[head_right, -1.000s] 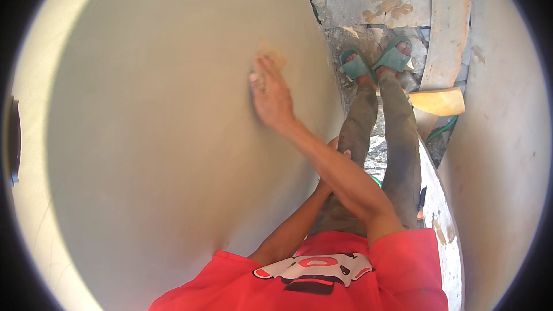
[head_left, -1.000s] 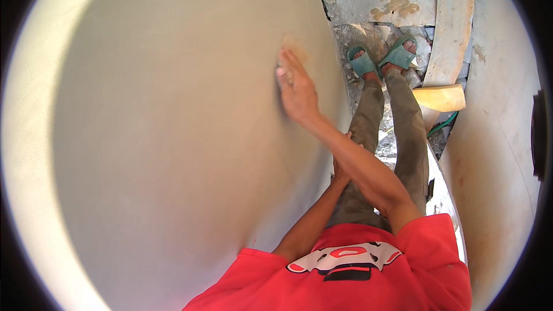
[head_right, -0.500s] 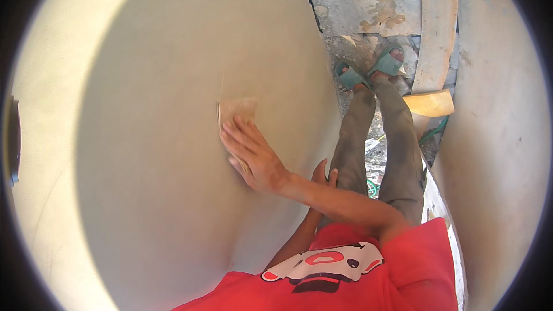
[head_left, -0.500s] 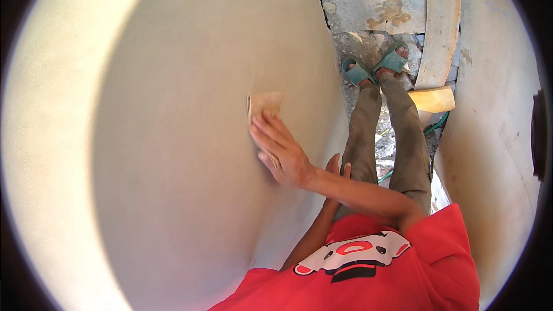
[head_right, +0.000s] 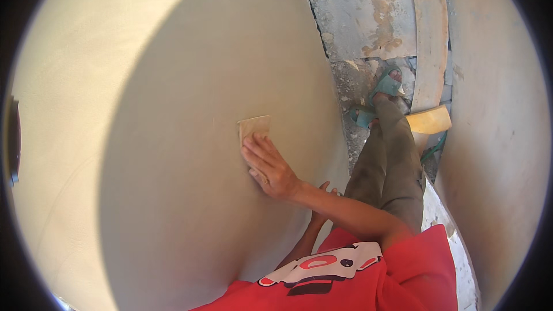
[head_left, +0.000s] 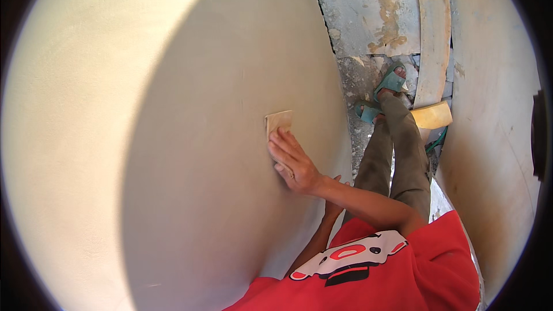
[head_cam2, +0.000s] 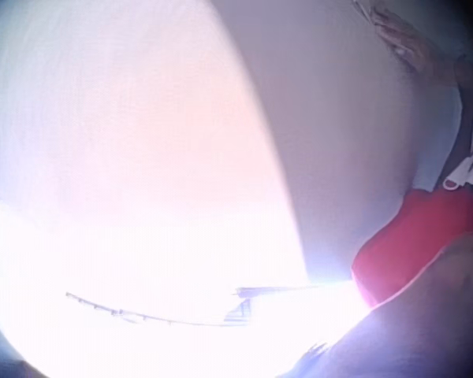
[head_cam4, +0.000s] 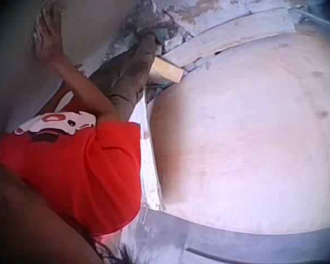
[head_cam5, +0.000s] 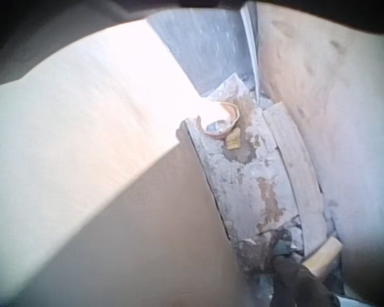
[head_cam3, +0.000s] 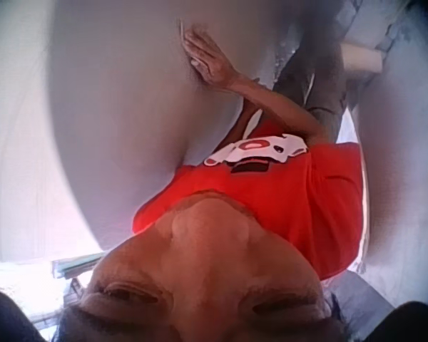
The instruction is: The person sands a large curved wall surface using a sanding block held in the right hand. They move the block in circular and linear motions across the surface, occasionally switching hands or adjusting position to reach different areas.
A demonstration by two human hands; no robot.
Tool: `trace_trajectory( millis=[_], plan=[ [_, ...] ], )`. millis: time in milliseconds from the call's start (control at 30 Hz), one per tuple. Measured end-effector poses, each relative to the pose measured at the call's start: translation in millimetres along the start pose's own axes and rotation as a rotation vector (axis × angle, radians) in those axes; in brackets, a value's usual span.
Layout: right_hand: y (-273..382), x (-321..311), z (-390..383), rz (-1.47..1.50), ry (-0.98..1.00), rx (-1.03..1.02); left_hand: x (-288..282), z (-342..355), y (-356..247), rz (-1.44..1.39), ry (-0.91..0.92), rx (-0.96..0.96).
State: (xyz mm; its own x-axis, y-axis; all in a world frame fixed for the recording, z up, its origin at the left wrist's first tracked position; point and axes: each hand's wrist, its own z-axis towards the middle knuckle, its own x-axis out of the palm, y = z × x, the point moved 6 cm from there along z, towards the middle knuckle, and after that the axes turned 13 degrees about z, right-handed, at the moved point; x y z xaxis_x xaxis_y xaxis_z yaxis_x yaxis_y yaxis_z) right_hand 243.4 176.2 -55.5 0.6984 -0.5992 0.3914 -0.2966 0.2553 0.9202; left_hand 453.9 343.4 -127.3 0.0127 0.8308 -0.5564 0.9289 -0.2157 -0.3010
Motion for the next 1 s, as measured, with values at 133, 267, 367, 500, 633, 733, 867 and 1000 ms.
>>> trace_trajectory(
  millis=[133, 267, 367, 500, 633, 733, 867, 1000],
  plan=[
    [-107, -57, 87, 0.07, -0.335, 0.281, -11, 8, 9, 0.05, -0.083, -0.062],
    [-2, -17, 122, -0.006, -0.195, -0.042, 3, 4, 28, -0.009, -0.102, -0.116],
    [12, 11, 34, -0.011, 0.011, -0.06, 26, -11, 41, -0.046, 0.091, -0.09],
    [-75, -31, 97, 0.026, -0.271, 0.169, 22, -31, 45, -0.001, -0.047, -0.162],
    [-10, -41, 196, -0.006, -0.234, -0.035, 22, -17, 57, -0.012, -0.06, -0.16],
    [31, 22, 82, -0.056, 0.007, -0.147, 48, -31, 74, -0.041, 0.022, -0.22],
    [-44, -23, 107, 0.03, -0.184, 0.058, 26, -40, 50, -0.013, 0.009, -0.196],
    [16, -43, 209, 0.016, -0.246, -0.043, 5, -27, 47, -0.016, -0.051, -0.171]
  ],
)
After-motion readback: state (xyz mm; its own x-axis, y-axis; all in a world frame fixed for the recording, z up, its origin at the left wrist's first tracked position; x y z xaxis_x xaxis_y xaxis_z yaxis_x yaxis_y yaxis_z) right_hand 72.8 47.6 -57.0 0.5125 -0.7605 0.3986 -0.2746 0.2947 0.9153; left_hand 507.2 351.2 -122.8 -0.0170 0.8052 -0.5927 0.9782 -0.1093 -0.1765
